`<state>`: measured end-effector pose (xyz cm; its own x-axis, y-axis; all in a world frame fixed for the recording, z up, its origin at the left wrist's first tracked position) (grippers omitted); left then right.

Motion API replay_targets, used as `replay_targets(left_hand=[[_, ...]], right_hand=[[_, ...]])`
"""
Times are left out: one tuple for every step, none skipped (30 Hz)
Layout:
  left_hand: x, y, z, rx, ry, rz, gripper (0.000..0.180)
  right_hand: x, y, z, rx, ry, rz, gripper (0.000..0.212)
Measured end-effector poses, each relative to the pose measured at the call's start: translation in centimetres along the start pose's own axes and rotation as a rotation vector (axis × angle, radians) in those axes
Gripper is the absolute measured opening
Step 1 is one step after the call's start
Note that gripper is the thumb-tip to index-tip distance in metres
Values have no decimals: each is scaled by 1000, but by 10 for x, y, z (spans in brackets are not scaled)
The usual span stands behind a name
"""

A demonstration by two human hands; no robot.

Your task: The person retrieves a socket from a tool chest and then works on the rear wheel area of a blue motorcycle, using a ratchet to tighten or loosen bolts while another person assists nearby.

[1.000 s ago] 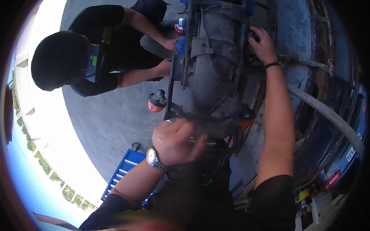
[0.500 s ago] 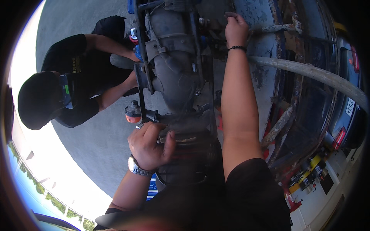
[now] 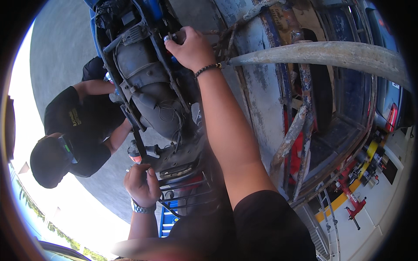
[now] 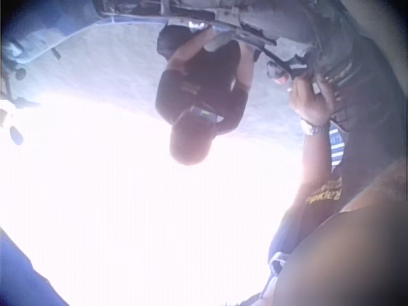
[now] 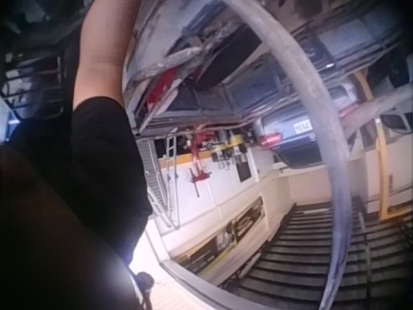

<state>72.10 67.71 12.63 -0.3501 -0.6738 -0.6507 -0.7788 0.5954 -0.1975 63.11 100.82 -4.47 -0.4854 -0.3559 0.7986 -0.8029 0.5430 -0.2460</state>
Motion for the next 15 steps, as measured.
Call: replay_targets(left_hand=[[0, 0, 0, 14, 2, -29, 11], [-1, 0, 0, 16, 5, -47, 10], [-2, 1, 1, 25, -8, -48, 10], [-3, 2, 0, 20, -15, -42, 9], [-4, 4, -2, 13, -10, -34, 9], [-5, 4, -4, 20, 1, -28, 10], [-5, 5, -5, 28, 18, -20, 12], [-5, 6, -6, 34, 36, -18, 14], [-5, 6, -7, 17, 50, -10, 16], [-4, 6, -8, -1, 59, -2, 18], [-2, 5, -9, -12, 49, -14, 22], [-2, 3, -11, -44, 40, 8, 21], [-1, 2, -13, -59, 29, 23, 20], [1, 0, -14, -66, 18, 31, 19], [2, -1, -16, -106, 1, 48, 21]], right_hand=[[5, -6, 6, 33, -81, 51, 71], [10, -10, 11, 66, -160, 88, 77], [12, -13, 13, 81, -187, 164, 77], [14, -16, 19, 110, -214, 250, 77], [18, -18, 28, 145, -239, 323, 77], [26, -19, 30, 94, -269, 312, 75], [31, -18, 35, 106, -320, 333, 75], [35, -16, 40, 116, -372, 336, 76], [37, -15, 43, 92, -371, 346, 77], [38, -15, 46, 68, -372, 348, 78], [36, -13, 48, 52, -360, 349, 81], [32, -11, 51, 45, -351, 357, 83], [28, -7, 52, 13, -344, 353, 85], [23, -2, 54, -16, -347, 339, 88], [14, 2, 57, -60, -227, 352, 89]])
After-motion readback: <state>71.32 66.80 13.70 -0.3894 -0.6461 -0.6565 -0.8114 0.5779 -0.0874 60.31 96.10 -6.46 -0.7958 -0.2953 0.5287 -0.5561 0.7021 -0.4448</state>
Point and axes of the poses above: each hand's wrist, its own y-axis towards the middle knuckle, its own z-axis out of the palm, x = y × z, the point moved 6 cm from there along y, towards the middle knuckle, and after that the axes turned 6 degrees about x, right-handed, at the moved point
